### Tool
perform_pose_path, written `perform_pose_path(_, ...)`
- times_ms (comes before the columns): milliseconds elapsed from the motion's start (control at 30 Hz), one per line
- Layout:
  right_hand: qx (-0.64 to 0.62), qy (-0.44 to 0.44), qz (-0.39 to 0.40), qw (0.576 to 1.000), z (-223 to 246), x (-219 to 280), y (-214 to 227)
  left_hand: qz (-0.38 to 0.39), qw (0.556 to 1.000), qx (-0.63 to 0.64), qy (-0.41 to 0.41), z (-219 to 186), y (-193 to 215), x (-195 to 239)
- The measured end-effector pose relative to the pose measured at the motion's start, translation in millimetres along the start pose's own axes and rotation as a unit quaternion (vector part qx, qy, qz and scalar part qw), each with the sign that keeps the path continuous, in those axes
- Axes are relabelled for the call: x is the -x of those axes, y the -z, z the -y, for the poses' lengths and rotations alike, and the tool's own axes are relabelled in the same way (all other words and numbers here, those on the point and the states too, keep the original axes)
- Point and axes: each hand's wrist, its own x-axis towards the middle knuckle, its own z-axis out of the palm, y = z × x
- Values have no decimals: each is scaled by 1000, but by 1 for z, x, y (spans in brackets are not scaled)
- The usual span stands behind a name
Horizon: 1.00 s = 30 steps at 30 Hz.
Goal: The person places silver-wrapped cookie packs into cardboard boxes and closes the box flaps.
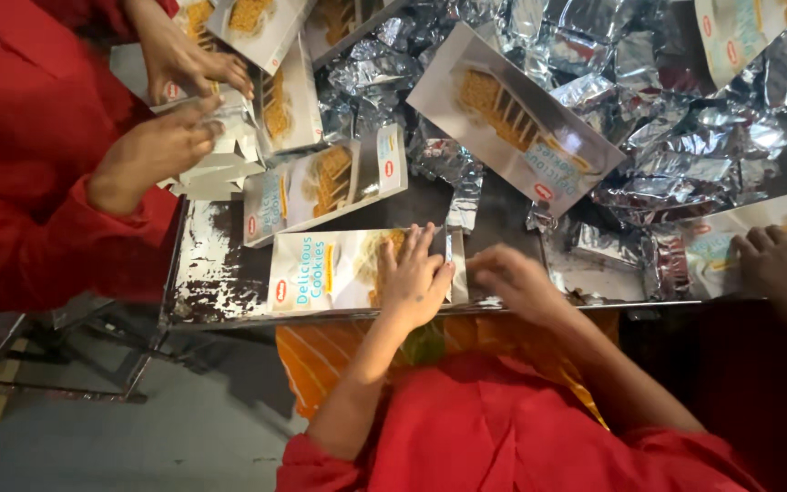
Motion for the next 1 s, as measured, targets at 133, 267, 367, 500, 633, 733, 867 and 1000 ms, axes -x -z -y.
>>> perform_pose_path(133,-341,-69,7,938,-14,-13,-5,0,1000,-20,-13,0,-3,3)
perform_pose_path(267,-413,-140,13,900,-11,-30,-44,-14,999,-35,-33,6,-5,1)
perform_pose_path(367,-442,-179,33,878,-7,-34,-31,-19,998,-44,-41,6,-3,2)
perform_pose_path(500,-184,17,-40,982,-12,-20,2,-15,998,-43,-31,3,1,5)
perform_pose_path(633,311,-36,-317,895,-35,20,68,-28,998,-20,-56,7,-1,5)
perform_pose_path(733,489,-3,-235,840,-51,47,114,-23,998,-10,-49,12,-6,2)
perform_pose_path(867,447,-86,-153,877,-26,58,107,-7,1000,14,-27,14,-3,2)
perform_pose_path(1000,264,-45,-84,960,35,48,78,1,1000,14,-23,9,1,2)
